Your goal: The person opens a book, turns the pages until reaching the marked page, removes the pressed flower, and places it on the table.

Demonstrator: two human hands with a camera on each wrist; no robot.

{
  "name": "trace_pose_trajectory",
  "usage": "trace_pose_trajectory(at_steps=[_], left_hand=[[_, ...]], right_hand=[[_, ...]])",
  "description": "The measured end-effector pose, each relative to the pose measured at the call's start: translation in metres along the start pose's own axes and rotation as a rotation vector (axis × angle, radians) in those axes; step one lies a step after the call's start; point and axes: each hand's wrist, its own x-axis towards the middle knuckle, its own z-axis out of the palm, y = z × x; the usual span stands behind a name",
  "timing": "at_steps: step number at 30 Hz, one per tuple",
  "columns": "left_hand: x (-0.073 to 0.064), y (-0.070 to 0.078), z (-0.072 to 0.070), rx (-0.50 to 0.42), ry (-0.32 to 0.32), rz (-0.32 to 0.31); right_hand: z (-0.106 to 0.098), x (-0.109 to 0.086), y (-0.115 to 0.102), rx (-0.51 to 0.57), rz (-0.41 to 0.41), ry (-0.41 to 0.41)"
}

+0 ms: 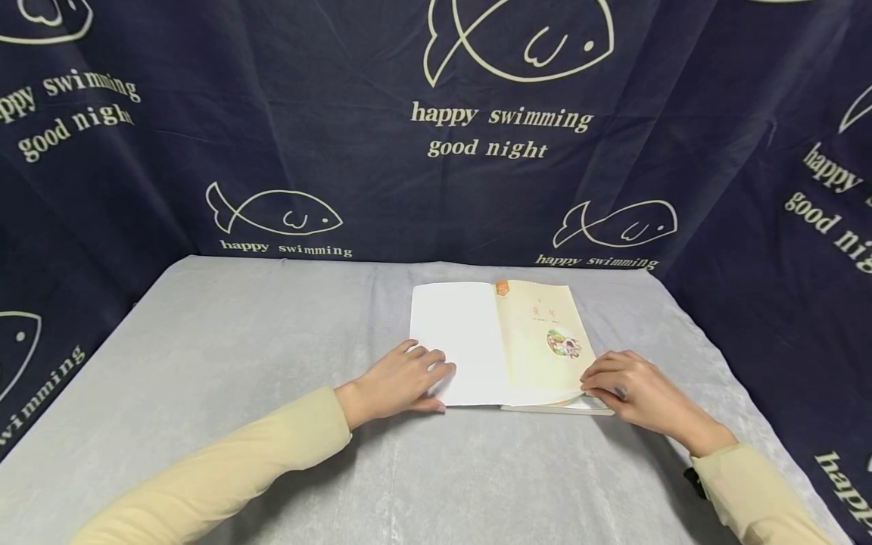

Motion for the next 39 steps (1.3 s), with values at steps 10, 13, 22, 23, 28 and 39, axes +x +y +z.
trace_pose_trajectory(at_steps=[10,13,22,23,28,39], left_hand=[[0.010,0.008,-0.001,0.052,-0.029,-0.047],[0.012,0.010,0.000,0.071,-0.042,-0.054],[0.017,0.015,0.005,0.048,-0.003,-0.048],[0.018,0.015,0.005,0.045,0.001,-0.047],[0.024,0.018,0.005,0.036,0.023,-0.045],[0.039,0.029,0.007,0.055,0.054,-0.036]], right_hand=[[-0.002,0.004,-0.005,0.007,0.099,0.008],[-0.002,0.004,-0.005,0.009,0.123,-0.001],[-0.002,0.003,-0.003,0.044,0.156,-0.016],[-0.002,0.003,-0.003,0.055,0.164,-0.018],[-0.003,0.004,-0.003,0.099,0.199,-0.035],[-0.002,0.002,0.000,0.088,0.284,-0.109]])
